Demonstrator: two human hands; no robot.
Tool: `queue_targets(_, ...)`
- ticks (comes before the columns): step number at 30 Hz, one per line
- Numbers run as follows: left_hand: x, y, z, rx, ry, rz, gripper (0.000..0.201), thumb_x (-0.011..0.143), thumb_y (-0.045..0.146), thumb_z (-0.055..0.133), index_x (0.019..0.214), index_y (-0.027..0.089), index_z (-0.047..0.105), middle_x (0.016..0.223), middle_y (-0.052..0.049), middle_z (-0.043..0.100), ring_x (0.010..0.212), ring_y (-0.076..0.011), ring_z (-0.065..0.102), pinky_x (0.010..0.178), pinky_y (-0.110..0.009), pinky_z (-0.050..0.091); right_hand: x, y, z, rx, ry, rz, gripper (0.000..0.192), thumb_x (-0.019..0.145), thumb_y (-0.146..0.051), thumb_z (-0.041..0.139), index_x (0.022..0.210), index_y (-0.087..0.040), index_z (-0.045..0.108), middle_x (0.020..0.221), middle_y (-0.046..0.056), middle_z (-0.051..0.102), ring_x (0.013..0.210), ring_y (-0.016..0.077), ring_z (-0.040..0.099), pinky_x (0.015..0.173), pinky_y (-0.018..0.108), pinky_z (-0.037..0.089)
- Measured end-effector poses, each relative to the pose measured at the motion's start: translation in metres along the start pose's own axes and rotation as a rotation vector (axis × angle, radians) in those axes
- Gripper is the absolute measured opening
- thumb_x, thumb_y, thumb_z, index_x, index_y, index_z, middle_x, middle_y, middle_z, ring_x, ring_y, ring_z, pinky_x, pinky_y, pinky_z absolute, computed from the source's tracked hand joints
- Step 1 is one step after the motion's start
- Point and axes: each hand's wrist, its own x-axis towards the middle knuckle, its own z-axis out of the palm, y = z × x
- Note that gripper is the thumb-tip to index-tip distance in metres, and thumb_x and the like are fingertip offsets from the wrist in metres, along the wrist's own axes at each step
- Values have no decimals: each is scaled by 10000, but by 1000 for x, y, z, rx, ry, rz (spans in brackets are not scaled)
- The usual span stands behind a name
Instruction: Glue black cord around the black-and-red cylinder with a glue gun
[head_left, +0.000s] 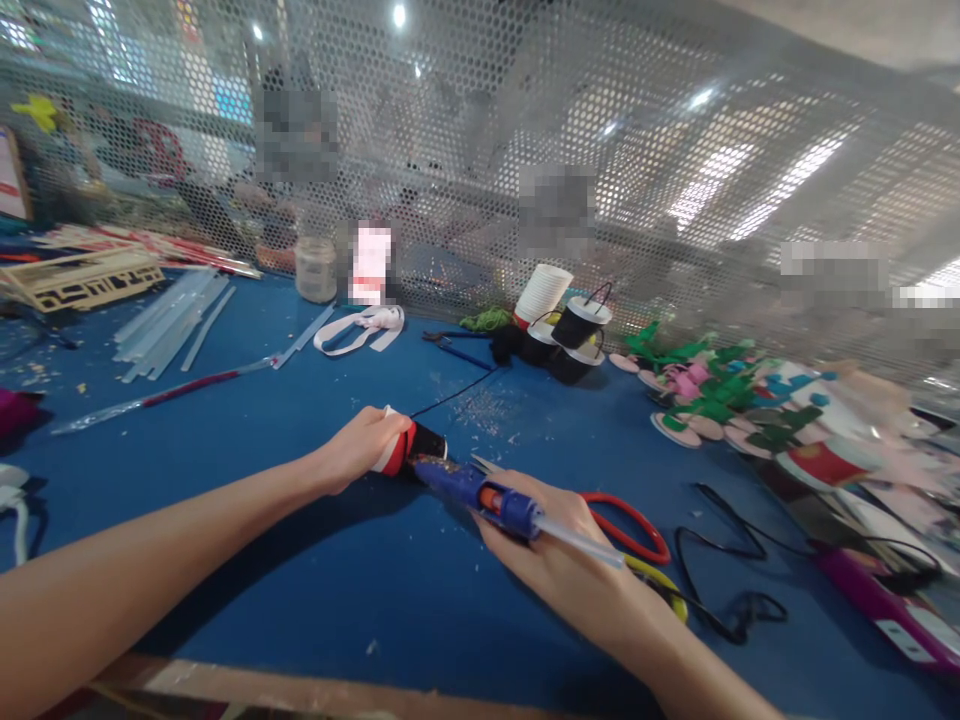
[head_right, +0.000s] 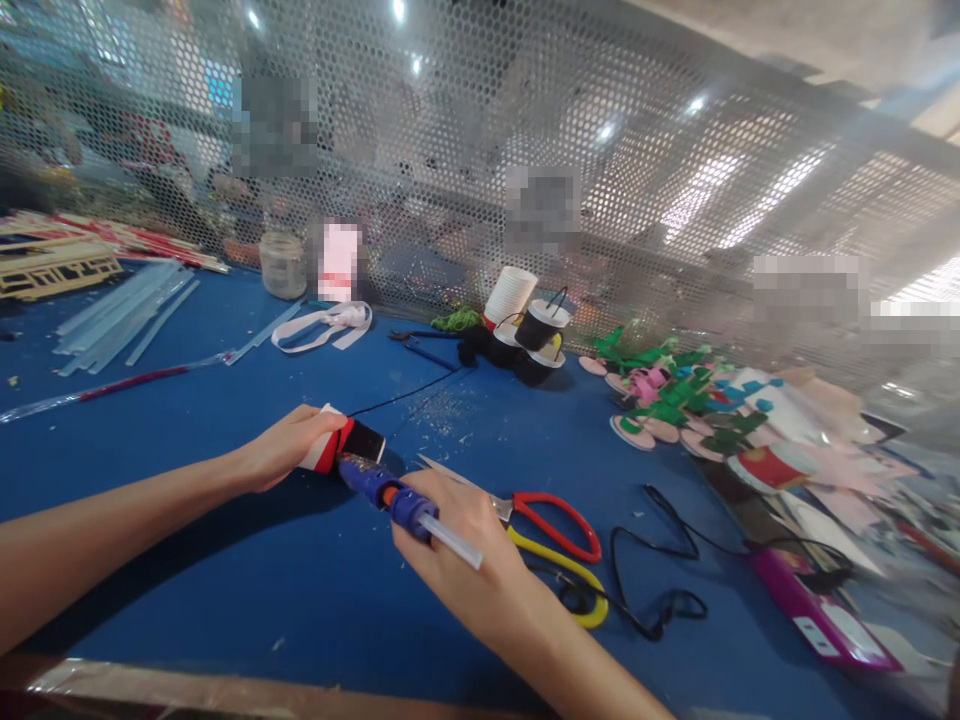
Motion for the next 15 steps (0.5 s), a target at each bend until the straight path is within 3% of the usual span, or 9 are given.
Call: queue_targets(15,0,-1,0,16,-6,15,231,654,309,397,548,129,495,452,40,413,422,-81,359,438,-205,245,-2,1,0,8,-28,-9,79,710,-125,454,705,-183,507,655,-10,531,583,106,489,554,211,370)
